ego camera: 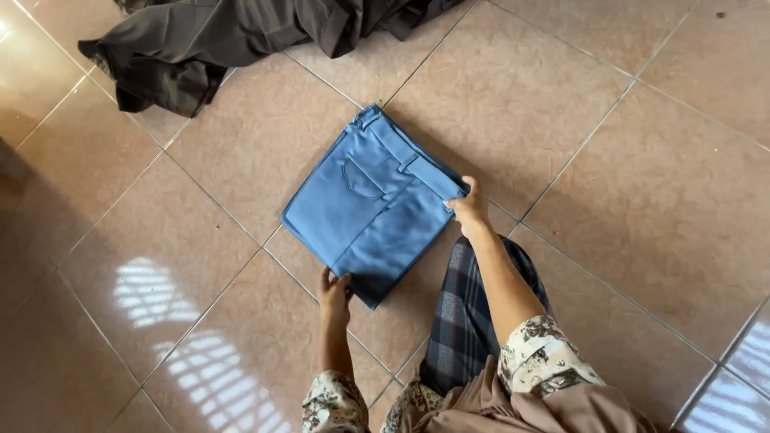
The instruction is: The person sits on a tiled floor and folds multiple pairs of blue trousers by hand. They lay each pair flat, fold the legs together, fold the trousers in half or thirds, and then place the folded pair onto a growing stack to the left.
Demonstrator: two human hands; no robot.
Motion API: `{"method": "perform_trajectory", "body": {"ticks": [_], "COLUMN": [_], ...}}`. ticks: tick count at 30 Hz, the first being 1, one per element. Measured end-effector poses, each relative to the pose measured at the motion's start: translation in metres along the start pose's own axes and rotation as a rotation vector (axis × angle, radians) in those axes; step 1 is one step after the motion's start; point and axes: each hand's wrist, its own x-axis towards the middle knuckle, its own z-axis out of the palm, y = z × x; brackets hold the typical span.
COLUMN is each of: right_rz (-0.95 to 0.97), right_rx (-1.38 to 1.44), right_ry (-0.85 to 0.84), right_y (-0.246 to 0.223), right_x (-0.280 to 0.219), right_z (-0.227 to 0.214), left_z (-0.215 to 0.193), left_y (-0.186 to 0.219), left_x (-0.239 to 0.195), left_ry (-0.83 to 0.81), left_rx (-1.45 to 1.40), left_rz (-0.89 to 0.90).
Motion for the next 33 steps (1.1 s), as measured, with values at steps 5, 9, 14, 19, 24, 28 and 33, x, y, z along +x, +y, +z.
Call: {"method": "perform_trajectory", "body": {"ticks": [5,9,14,19,24,28,33], "right_rz": [-0.081,-0.182,-0.25,-0.537,-0.667,-0.658,-0.552], "right_rx": [-0.19,-0.46,-0.756,-1.317,-1.532,-1.41,-1.369], "right_ry": [0.04,0.058,0.061,-0.018,-0.064,0.004,0.145], "right_y": [0.009,0.044,0.045,-0.029,-0.038,-0.043,-0.041], "right_x": [0.015,0.045,0.044,-0.042,-0.061,-0.058,-0.05], "right_z": [-0.013,-0.019,-0.02,-0.02,-0.03,-0.059,-0.135], "left_z": [-0.008,-0.016,0.017,0.081,0.162,0.214,0.283], "left_y": [-0.041,-0.073,-0.056,0.015,0.037,0.033,0.008], "left_x": [0.022,0.044,0.02,-0.024,-0.037,-0.039,-0.067], "left_ry": [0.07,0.119,0.306,0.401,0.27,0.092,-0.083], "left_rx": [0.002,-0.031,0.105,0.781,1.205,1.164,1.227], "left_rz": [0.076,0.129,0.338,0.553,0.852,0.81,0.847]}}
